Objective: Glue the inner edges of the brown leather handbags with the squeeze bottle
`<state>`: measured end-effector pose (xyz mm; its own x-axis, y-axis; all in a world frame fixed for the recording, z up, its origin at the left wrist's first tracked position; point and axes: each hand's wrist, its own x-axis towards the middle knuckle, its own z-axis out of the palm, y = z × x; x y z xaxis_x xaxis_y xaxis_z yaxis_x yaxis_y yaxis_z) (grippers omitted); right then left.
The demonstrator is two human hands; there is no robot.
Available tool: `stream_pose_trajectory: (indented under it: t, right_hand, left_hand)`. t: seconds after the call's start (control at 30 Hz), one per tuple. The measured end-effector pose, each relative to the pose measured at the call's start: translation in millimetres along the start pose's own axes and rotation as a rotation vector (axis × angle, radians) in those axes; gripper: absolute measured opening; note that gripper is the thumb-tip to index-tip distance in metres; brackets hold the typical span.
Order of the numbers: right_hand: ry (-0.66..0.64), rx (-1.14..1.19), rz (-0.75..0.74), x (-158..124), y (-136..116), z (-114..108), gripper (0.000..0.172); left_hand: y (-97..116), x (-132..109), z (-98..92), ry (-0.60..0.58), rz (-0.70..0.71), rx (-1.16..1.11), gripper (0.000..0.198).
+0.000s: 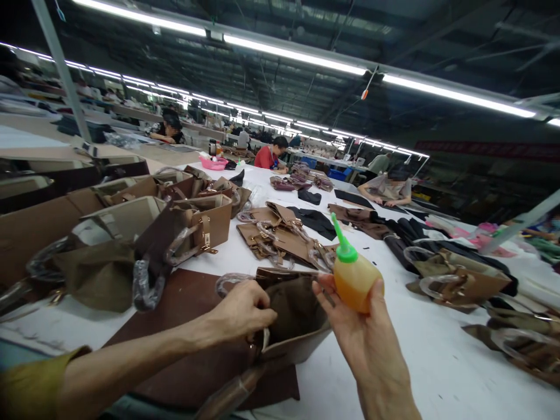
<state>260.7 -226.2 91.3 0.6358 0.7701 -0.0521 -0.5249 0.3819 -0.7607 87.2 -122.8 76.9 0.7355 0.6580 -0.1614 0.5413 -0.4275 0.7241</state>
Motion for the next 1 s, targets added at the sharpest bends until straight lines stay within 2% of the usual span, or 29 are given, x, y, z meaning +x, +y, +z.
stream_pose_trajectory:
  t: [0.07, 0.17, 0.27, 0.37, 0.5, 0.53, 0.57, 0.63, 0.67, 0.73, 0.8, 0.9, 1.0]
  right_hand:
    - [0.006, 0.008, -0.002, 0, -1, -2, 0.046]
    - [0.006, 0.011, 0.020, 1, 0, 1, 0.046]
    - [-0.022, -0.004, 0.025, 4, 3, 6, 0.051]
    - [-0.018, -0.009, -0.006, 7, 7, 7, 0.051]
    - [0.009, -0.001, -0.007, 6, 8, 7, 0.047]
    - [0.007, -0.005, -0.014, 4, 8, 8, 0.045]
    - [0.004, -0.010, -0.026, 3, 8, 8, 0.043]
    - [0.011, -0.023, -0.043, 0, 9, 9, 0.041]
    - [0.017, -0.028, -0.040, 0, 9, 8, 0.042]
    - [0.023, -0.029, -0.021, 2, 9, 6, 0.047]
    - [0.012, -0.020, 0.001, 5, 9, 4, 0.052]
    - [0.012, -0.019, 0.030, 5, 5, 2, 0.054]
    - [0.052, -0.085, 0.095, -7, 0, 4, 0.048]
  left_hand:
    - [-17, -12, -5.9, 0.118, -0.099, 0.031, 0.029]
    - [-37, -31, -14.4, 0.207, -0.228, 0.150, 0.023]
    - [-48, -40, -16.3, 0.268, -0.195, 0.259, 0.005]
    - [-48, -39, -13.2, 0.233, 0.042, 0.382, 0.033]
    - [-31, -34, -13.3, 0.245, 0.417, 0.651, 0.077]
    - [-25, -33, -14.5, 0.210, 0.538, 0.693, 0.078]
    - [-20, -33, -15.9, 0.128, 0.669, 0.705, 0.071]
    - [-12, -32, -17.7, -0.127, 0.855, 0.644, 0.043]
    - [-10, -31, -17.7, -0.248, 0.878, 0.587, 0.032]
    - [-14, -27, -16.3, -0.401, 0.781, 0.489, 0.028]
    - [-25, -20, -14.8, -0.430, 0.561, 0.474, 0.036]
    - [-47, -9, -16.3, -0.361, 0.252, 0.481, 0.038]
    - [-63, -2, -17.6, -0.213, 0.119, 0.355, 0.036]
